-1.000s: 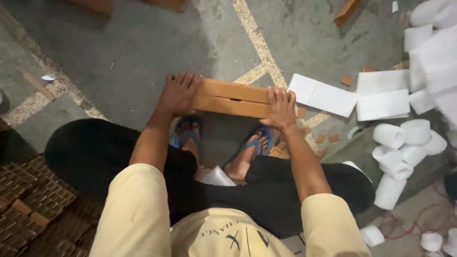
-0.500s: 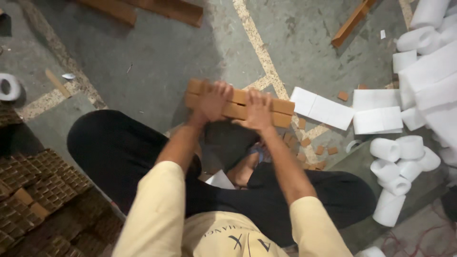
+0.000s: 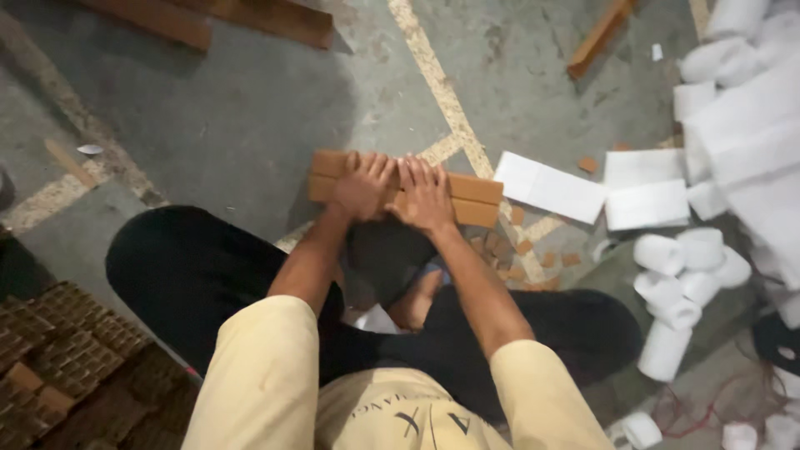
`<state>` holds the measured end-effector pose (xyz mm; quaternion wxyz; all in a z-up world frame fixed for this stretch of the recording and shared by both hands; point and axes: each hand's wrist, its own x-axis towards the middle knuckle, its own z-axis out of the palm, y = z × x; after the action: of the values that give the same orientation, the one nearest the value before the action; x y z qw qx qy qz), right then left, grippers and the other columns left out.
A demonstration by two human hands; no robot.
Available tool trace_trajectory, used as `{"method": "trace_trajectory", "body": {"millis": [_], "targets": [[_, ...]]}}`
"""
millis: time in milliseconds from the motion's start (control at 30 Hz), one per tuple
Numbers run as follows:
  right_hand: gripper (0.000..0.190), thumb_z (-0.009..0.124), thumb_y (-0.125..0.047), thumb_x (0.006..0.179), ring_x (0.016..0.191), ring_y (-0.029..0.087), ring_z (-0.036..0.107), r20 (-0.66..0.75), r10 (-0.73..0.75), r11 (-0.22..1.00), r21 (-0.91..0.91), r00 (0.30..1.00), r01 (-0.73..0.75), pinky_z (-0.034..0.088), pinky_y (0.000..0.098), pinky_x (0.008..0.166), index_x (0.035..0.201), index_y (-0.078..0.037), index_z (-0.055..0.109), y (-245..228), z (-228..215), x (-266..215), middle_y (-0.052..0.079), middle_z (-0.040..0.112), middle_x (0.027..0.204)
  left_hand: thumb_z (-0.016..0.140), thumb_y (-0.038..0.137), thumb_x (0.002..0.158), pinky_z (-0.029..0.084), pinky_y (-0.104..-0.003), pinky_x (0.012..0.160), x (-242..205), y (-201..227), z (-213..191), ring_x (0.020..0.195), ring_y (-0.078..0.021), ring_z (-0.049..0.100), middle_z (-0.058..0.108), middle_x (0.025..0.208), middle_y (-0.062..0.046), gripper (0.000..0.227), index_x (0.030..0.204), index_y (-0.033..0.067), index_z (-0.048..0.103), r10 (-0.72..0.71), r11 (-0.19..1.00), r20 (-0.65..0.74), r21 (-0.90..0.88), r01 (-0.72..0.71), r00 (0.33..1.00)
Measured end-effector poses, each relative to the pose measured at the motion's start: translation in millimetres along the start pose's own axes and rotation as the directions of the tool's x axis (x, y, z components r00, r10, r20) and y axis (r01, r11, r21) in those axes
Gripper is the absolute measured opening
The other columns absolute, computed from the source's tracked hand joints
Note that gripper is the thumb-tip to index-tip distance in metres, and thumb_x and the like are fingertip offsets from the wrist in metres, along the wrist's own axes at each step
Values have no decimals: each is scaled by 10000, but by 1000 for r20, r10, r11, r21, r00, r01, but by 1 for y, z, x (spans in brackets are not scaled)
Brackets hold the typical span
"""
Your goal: The person sits on the floor and assembles small wooden boxes by hand. They pick up flat wooden pieces, fold them into box shapes, and press the edges together to form the structure.
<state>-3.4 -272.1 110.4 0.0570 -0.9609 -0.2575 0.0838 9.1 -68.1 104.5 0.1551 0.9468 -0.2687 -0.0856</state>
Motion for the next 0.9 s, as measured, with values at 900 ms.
{"method": "trace_trajectory", "body": {"millis": [900], "targets": [[612,266,-532,1062,1281,456,557,113,992,-2,483,61,-876,398,549,1075,1482,-141,480,163,64,-48,204,593,1422,852,625,534,262,-580,1079,7,-1,-28,1354,-301,401,483,1415,-124,1134,1428,55,449,-16,999,48,-32,18,999]]}}
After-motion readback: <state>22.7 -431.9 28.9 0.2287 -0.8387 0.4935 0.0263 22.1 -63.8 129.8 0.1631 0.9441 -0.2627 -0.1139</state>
